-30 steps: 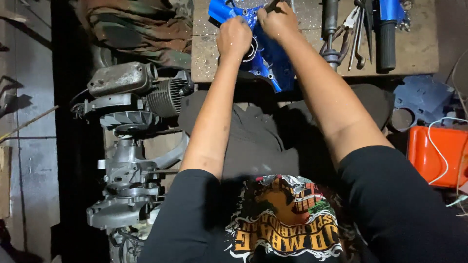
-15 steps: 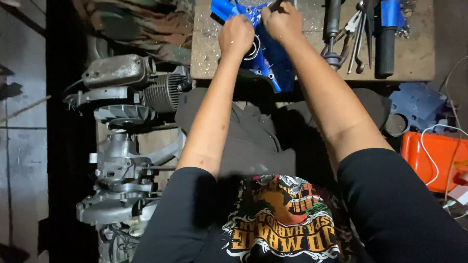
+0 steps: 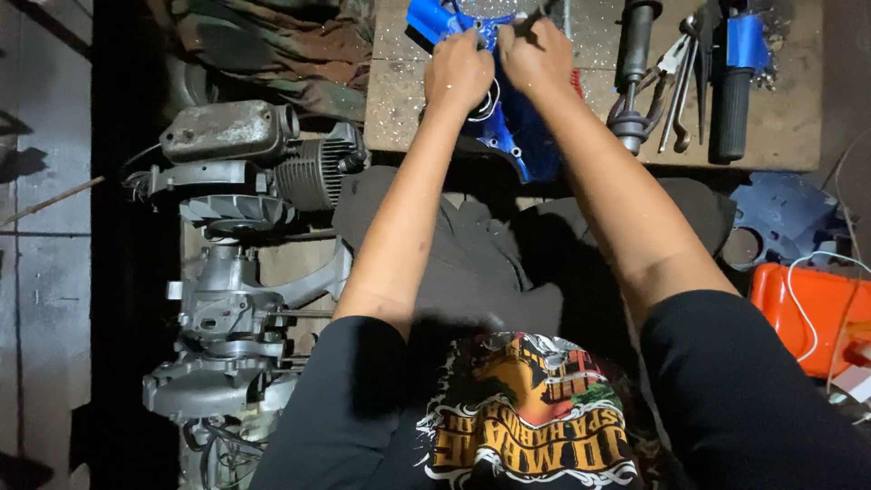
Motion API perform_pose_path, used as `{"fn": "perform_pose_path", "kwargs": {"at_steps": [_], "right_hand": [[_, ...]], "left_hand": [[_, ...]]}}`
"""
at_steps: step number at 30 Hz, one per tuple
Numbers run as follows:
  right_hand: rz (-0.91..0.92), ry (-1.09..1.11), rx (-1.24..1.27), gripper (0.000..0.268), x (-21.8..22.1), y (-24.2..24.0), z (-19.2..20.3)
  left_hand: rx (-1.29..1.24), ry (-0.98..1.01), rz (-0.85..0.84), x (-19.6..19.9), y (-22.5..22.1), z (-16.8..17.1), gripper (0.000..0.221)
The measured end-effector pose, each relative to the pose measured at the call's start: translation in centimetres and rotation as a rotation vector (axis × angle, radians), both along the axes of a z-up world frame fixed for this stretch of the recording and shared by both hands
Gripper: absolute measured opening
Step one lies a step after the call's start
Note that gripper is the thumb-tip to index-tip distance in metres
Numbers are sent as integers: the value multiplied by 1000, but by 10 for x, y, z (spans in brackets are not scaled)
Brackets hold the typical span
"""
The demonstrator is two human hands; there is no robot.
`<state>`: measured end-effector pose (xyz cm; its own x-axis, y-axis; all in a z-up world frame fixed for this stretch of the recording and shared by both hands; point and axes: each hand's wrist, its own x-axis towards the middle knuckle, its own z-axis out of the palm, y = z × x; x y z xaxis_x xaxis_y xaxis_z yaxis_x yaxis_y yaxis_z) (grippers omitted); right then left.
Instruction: The person scrapes the edges of a blue metal housing using a small metal tool while sitting on the floor.
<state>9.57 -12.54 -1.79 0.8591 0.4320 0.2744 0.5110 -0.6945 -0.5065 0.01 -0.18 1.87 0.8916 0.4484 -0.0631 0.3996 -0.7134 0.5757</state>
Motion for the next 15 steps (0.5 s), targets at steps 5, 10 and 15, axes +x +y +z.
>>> {"fn": "perform_pose_path", "kwargs": {"at_steps": [5,10,15], "right_hand": [[149,-134,206,36,-12,-19,19],[152,-16,65,45,-32,-23,47],[325,-155,33,52,-32,-35,69]], "left_hand": [[274,-316,-231,0,-5,-12,51],[316,-325,-333,3,-5,-11,39],[351,-423,-279,5,-7,-24,21]]}}
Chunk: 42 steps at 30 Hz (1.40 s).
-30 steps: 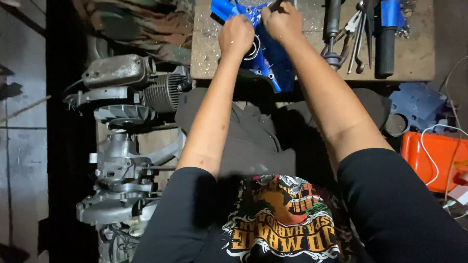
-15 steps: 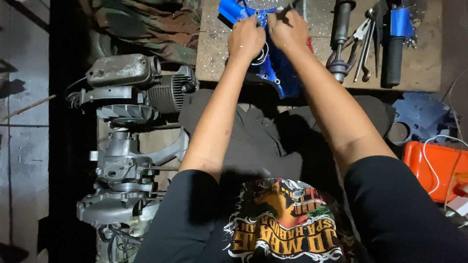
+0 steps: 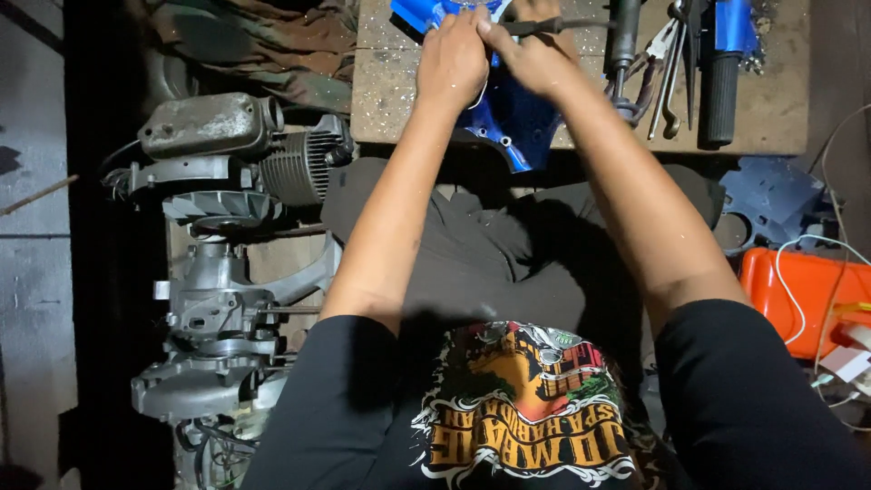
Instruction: The person scrapes the edges of a blue metal housing using a small metal tool while sitting on the floor.
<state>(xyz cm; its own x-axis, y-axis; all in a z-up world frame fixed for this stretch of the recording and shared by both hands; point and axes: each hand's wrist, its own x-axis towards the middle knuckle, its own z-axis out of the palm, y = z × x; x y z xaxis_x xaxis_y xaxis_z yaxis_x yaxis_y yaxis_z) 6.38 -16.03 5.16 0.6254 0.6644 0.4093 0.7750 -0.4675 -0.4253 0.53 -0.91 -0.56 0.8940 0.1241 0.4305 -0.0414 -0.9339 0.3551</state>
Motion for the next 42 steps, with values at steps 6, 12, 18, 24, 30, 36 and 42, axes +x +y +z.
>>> {"fn": "perform_pose_path", "kwargs": {"at_steps": [6,12,18,24,30,36,42], "right_hand": [[-115,770,-348,61,-9,-32,95],[-8,674,-423,48,15,-58,125],[20,605,-629,49,-23,-26,122],[-140,286,-580,52,-40,-27,85],[-279,128,-834,83,-45,-28,17],[-275,-213,-864,65,-27,-9,-15],[-315,-221,-891,49,-16,20,-17]], "left_hand": [[25,20,219,-4,-7,11,19],[249,-104,239,1,-6,2,26],[388,-202,258,7,-4,-9,25],[91,-23,233,9,-2,-6,35],[-18,200,270,13,0,-11,40],[-82,312,266,10,0,-1,38],[-64,241,281,14,-1,-19,46]]}}
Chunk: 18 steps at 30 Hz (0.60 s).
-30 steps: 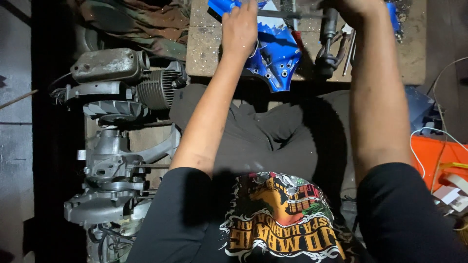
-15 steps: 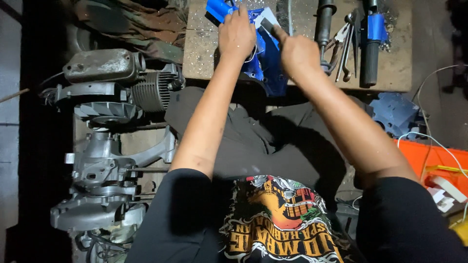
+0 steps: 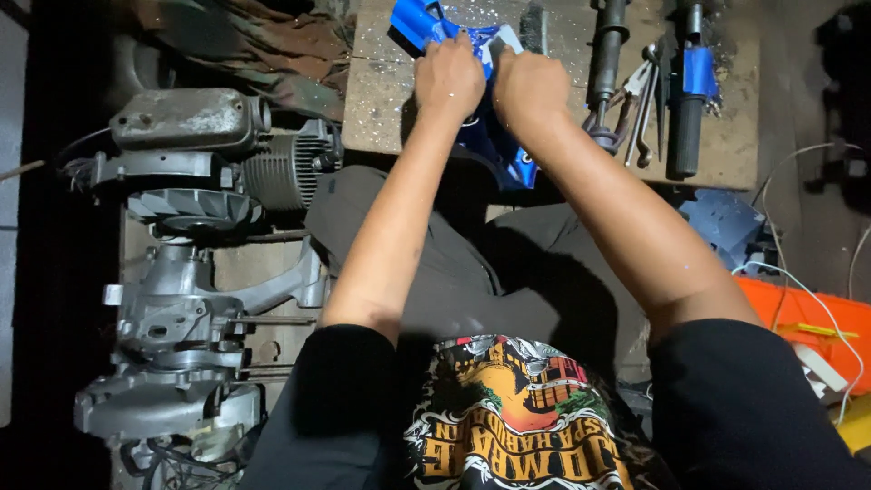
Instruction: The person scrapes the edges of a blue metal housing using a small metal tool while sitting on the floor.
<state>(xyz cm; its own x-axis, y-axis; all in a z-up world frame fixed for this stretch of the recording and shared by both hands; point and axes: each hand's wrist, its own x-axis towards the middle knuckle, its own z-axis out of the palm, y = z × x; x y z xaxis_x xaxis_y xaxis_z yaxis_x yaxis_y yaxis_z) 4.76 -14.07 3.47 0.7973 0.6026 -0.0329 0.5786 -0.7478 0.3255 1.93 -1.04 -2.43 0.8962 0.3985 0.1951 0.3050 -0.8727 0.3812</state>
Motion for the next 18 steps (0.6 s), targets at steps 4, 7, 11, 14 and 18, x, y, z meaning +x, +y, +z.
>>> {"fn": "perform_pose_path", "kwargs": {"at_steps": [4,7,11,14,18], "right_hand": [[-29,54,-81,39,-11,0,21],[-21,12,23,37,2,-2,4],[-60,120,9,25,-5,17,33],[-23,22,-39,17,-3,12,16],[-79,215,-289,31,6,44,83]], "left_hand": [[-39,10,8,-2,-2,15,30],[-98,58,13,-3,-4,24,32],[-172,155,51,-6,-4,29,33],[-224,178,60,-7,-7,30,36],[-246,106,74,-1,-6,23,40]]}}
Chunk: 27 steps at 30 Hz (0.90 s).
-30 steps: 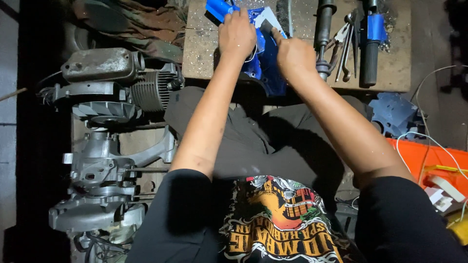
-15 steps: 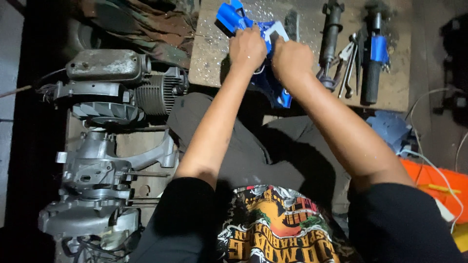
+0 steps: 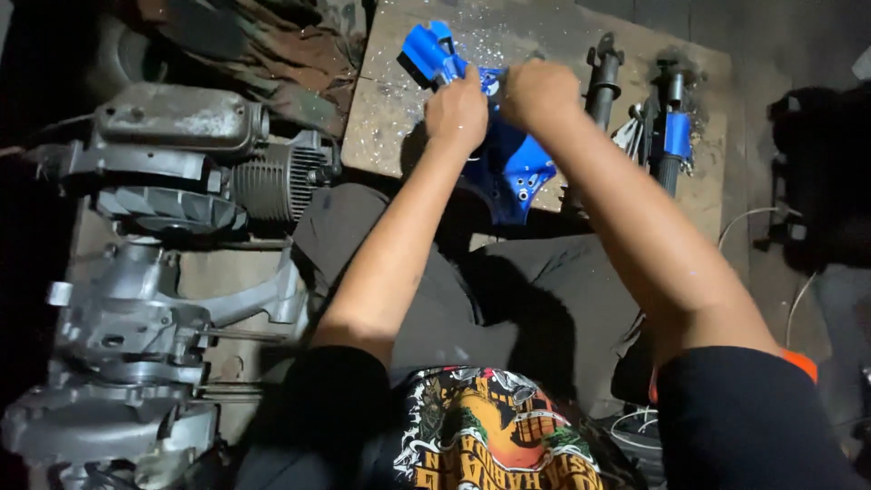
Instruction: The person scrapes the edges of a blue metal housing using a small metal tool while sitting on the floor.
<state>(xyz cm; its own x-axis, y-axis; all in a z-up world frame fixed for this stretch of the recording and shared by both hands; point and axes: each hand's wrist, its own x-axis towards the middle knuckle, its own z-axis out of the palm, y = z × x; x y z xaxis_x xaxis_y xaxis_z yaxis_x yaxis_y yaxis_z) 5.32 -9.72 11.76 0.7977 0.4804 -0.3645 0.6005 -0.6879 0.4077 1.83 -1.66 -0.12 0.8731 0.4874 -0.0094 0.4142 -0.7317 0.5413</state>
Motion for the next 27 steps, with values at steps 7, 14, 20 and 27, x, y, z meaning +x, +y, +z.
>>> {"fn": "perform_pose_path", "kwargs": {"at_steps": [7,14,20,27], "right_hand": [[-39,113,-97,34,-22,-1,30],[28,78,-120,47,-18,-3,23],[40,-8,-128,25,1,-6,3],[-31,-28,-180,26,-5,7,3]], "left_hand": [[-18,23,-11,7,-1,4,37],[-8,14,-29,12,-5,-8,48],[21,-20,-9,16,-8,-10,31],[128,10,10,34,-12,-34,45]]}}
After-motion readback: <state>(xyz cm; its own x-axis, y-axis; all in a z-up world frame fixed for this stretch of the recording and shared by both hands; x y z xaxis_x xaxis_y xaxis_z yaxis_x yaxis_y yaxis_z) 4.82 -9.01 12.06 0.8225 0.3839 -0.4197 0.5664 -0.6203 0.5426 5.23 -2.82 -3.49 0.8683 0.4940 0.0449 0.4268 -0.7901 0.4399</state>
